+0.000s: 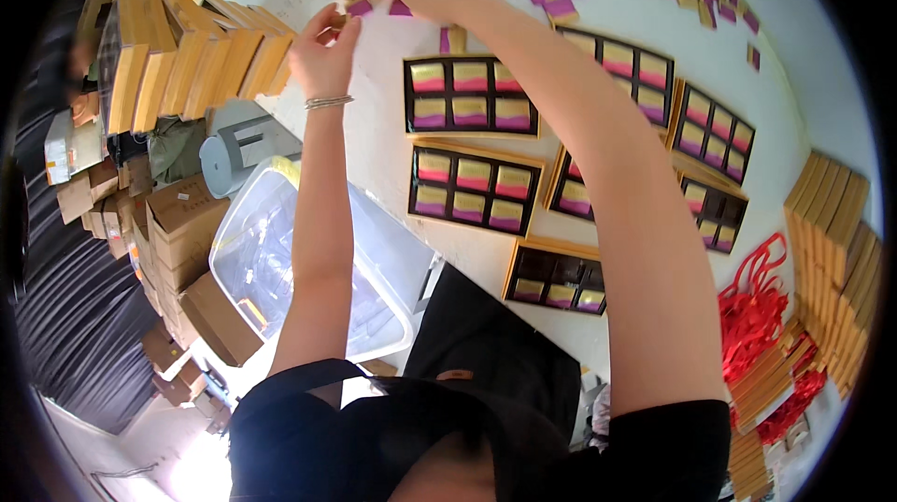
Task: The person assembles cosmetic palettes by placing small pink and gold rectangular blocks into the compartments of black trays. They arrange the filled trays on a white table, occasionally stacking them or moving a clear plastic bin.
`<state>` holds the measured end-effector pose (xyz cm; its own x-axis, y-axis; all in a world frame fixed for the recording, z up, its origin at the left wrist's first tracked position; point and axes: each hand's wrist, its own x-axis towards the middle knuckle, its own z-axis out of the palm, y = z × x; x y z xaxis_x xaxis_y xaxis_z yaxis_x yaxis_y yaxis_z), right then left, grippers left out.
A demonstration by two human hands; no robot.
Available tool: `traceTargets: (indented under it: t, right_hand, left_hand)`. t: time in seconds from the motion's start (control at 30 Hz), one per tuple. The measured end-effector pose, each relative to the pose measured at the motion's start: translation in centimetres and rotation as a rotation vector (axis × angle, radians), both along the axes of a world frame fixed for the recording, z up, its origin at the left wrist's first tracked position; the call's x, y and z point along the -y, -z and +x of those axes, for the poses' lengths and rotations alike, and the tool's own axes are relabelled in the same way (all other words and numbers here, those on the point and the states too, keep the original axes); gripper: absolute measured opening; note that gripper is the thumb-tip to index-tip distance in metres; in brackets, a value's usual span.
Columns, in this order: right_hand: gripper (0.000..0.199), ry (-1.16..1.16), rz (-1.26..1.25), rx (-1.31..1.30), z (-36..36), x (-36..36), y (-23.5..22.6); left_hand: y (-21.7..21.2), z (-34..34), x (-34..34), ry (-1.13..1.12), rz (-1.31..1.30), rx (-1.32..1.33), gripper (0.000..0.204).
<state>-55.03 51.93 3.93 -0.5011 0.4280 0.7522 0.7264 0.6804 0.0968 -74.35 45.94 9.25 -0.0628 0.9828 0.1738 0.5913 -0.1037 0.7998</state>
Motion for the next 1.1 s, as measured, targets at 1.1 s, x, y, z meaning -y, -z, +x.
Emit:
traceTargets:
  t: [1.1]
  right_hand:
    - [0.046,0.527,-0.859,-0.203,4.1,48.4,-6.8]
  left_hand:
    - [1.2,5.0,36.4,0.896,0.056,-0.648,0.083]
